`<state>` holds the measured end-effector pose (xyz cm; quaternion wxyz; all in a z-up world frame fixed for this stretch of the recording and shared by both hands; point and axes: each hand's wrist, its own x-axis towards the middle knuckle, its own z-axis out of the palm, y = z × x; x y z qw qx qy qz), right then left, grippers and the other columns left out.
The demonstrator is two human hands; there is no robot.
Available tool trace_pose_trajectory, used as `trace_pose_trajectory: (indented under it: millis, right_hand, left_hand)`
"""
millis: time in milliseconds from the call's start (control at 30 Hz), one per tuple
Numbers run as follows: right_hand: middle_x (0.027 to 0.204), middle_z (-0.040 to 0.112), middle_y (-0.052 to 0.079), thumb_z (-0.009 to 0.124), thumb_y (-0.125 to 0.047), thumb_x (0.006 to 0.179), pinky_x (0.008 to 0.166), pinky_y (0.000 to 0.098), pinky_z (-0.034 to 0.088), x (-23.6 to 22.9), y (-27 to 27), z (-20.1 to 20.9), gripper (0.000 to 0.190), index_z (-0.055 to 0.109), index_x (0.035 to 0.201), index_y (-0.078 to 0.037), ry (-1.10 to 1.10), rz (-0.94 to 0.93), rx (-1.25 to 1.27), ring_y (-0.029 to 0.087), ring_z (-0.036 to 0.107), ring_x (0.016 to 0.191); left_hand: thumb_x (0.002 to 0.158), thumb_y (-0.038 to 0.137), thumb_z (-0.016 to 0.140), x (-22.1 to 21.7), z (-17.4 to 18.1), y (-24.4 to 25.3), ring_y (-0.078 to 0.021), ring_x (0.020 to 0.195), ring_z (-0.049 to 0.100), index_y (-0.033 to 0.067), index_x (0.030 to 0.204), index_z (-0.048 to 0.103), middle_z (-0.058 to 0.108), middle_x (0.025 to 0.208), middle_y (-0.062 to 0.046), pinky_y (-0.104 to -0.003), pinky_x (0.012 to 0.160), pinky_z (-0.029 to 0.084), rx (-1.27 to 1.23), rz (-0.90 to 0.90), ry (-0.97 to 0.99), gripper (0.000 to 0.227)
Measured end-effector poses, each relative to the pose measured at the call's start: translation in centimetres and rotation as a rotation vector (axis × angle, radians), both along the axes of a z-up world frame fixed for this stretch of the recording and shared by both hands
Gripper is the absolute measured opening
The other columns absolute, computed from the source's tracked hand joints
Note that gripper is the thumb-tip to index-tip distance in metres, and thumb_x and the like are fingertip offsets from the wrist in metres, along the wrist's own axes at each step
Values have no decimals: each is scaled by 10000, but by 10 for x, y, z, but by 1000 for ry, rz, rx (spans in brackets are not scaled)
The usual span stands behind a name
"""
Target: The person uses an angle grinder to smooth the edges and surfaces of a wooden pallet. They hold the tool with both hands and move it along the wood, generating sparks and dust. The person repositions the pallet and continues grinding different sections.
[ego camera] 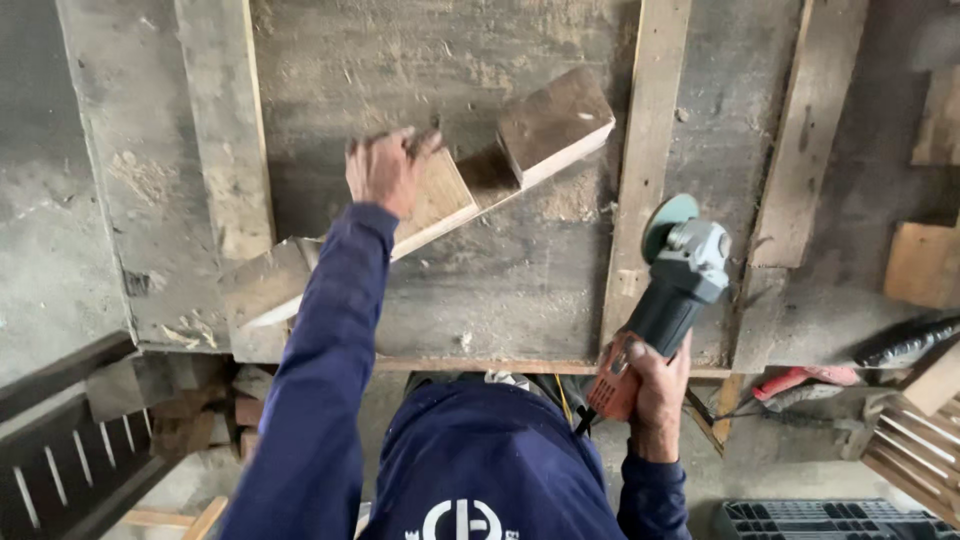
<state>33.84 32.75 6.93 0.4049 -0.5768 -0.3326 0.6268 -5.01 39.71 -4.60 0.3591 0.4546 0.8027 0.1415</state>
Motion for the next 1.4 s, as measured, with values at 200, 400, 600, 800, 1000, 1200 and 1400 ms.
trace_pose_trajectory:
  millis: [200, 400, 600, 800, 1000, 1200, 1400]
  right_hand:
    - [885, 608, 126, 720, -185, 808, 570, 398, 586, -43, -2, 4, 602, 430, 1319, -58, 23, -50, -45, 251, 672, 687]
    - [852, 621, 136, 717, -176, 818, 574, 386, 579, -62, 14, -4, 573, 422, 1297, -64, 0, -33, -34, 248, 666, 661]
    - [906, 620, 127, 729, -162, 843, 611, 380, 559, -67, 14, -7, 574, 438, 1327, -55, 8, 50, -13, 239, 638, 702]
    - [901, 631, 127, 712, -177, 828, 588, 381, 577, -67, 10, -5, 565, 433, 1304, -55, -8, 30, -74, 241, 672, 702]
    - [875, 617, 142, 735, -184, 848, 582, 388, 579, -59, 4, 4, 566, 428, 1304, -50, 15, -19, -25, 255, 674, 690]
    - [895, 613, 136, 743, -194, 879, 611, 384, 573, -39, -32, 10, 557, 439, 1317, -34, 60, -111, 50, 247, 652, 702]
    - [982, 614, 105, 737, -200, 838, 653, 390, 609, -6, -102, 2, 568, 450, 1306, -54, 46, -377, 66, 234, 678, 748]
  left_hand:
    - [721, 784, 688, 42, 10, -42, -459, 1363, 419, -3, 1593, 259, 406, 1538, -263, -635, 1154, 230, 149, -258, 453, 1250]
    - [745, 672, 776, -1, 12, -22, -435, 1349, 472, 48, 1593, 306, 479, 1491, -239, -624, 1142, 324, -32, -252, 112, 1153]
    - [599, 588, 875, -68, -8, 23, -393, 1230, 617, -40, 1498, 385, 603, 1354, -277, -452, 1094, 464, -41, -264, -310, 1202]
    - [588, 557, 885, -60, -6, 19, -387, 1286, 563, 10, 1492, 388, 593, 1382, -231, -555, 1139, 353, -69, -238, -243, 1168]
    - [665, 462, 883, 7, 7, -23, -409, 1347, 460, 38, 1513, 352, 481, 1477, -227, -653, 1123, 310, 28, -268, 122, 1087]
    - [586, 394, 950, 52, 6, -62, -459, 1297, 430, 19, 1489, 349, 463, 1457, -230, -652, 1069, 287, 143, -311, 245, 1148]
    - [522, 306, 937, 74, 15, -77, -368, 1279, 475, 53, 1477, 409, 517, 1438, -144, -586, 1057, 341, 387, -649, 182, 1120]
